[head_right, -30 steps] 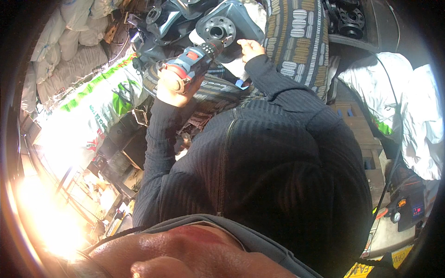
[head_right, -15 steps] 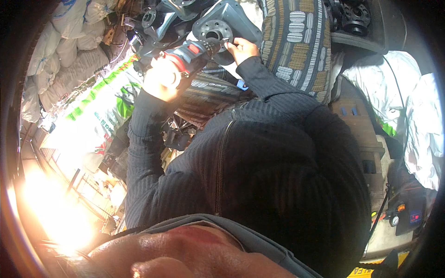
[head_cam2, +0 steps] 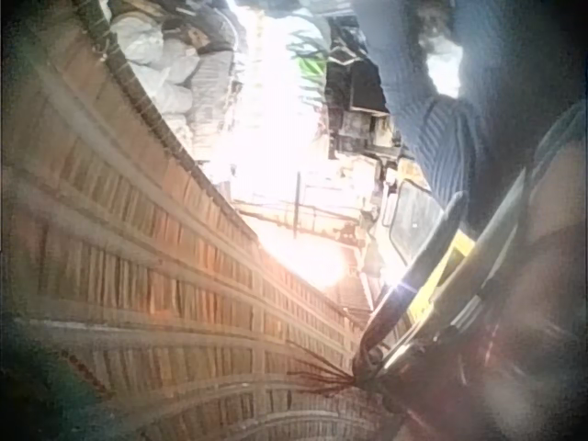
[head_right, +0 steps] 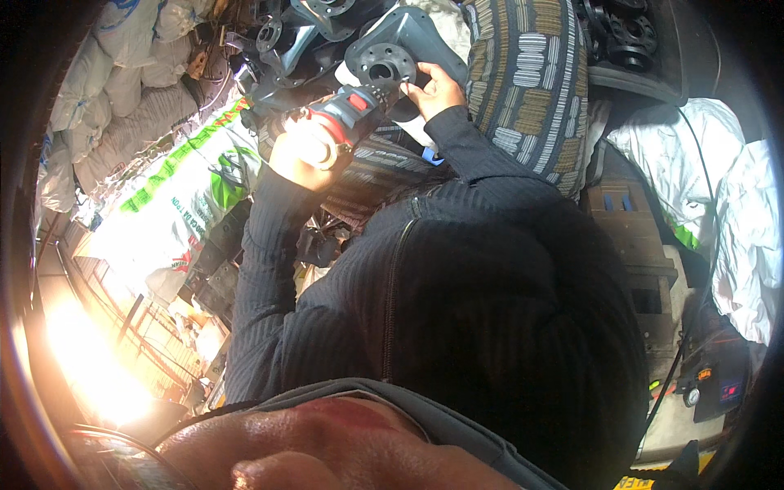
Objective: The person uses a cordless drill to bore holes into several black plastic parts placed on a cushioned surface. They repeatedly pick up a part, drill into it, and set it aside, handling each item one at a time.
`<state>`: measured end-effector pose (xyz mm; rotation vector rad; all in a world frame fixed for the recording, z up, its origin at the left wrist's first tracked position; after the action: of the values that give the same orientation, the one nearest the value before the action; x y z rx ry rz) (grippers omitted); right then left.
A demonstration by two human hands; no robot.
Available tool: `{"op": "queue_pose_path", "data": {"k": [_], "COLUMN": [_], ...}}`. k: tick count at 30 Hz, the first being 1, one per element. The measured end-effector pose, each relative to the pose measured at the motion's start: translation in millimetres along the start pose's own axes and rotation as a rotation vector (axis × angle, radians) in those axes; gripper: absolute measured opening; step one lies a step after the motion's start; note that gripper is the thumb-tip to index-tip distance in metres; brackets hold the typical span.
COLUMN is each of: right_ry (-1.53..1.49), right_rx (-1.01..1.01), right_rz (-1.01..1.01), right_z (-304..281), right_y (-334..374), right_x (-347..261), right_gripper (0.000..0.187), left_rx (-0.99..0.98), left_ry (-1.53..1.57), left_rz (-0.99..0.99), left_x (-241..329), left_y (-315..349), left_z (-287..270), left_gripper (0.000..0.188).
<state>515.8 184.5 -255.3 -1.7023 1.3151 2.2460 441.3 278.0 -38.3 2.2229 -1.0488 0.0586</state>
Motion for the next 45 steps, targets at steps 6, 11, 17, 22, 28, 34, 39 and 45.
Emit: {"op": "queue_pose_path", "data": {"k": [6,11,17,22,28,34,39,45], "right_ry": [0.045,-0.091,-0.382,-0.695,-0.956,-1.069,-1.004,-0.790], "right_rx": [-0.058,0.012,-0.120,-0.188,-0.280,-0.294,-0.324,-0.147], "right_rz": [0.027,-0.045,0.513,0.632,0.807,0.854,0.836,0.621], "right_z": [3,-2,7,14,29,40,37,18], "right_y": [2,5,12,14,10,-2,-1,-12], "right_x": [5,0,26,22,36,38,40,45], "right_gripper": [0.052,0.046,0.027,0.023,0.026,0.037,0.033,0.024], "left_rx": [0.055,0.017,0.108,0.036,-0.209,-0.475,0.597,0.358], "left_ry": [-0.011,-0.017,0.288,0.271,0.557,0.381,-0.053,-0.147], "left_rz": [0.061,0.000,-0.041,-0.100,-0.291,-0.061,0.434,0.229], "left_x": [-5,-17,-19,-36,-50,-57,-22,-44], "left_y": [-4,2,28,70,119,113,-8,-97], "left_z": [9,19,16,38,124,85,1,80], "left_gripper": [0.039,0.039,0.041,0.048,0.071,0.071,0.061,0.097]}}
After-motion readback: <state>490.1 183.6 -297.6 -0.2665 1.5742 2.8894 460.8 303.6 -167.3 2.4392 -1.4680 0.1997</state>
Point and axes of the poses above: each hand's wrist, its own y-axis away from the middle knuckle, its own z-axis out of the palm, x = y × z, the point moved 8 cm from there along -y, towards the middle knuckle, and after that the axes turned 1 degree about -x, right-handed, at the moved point
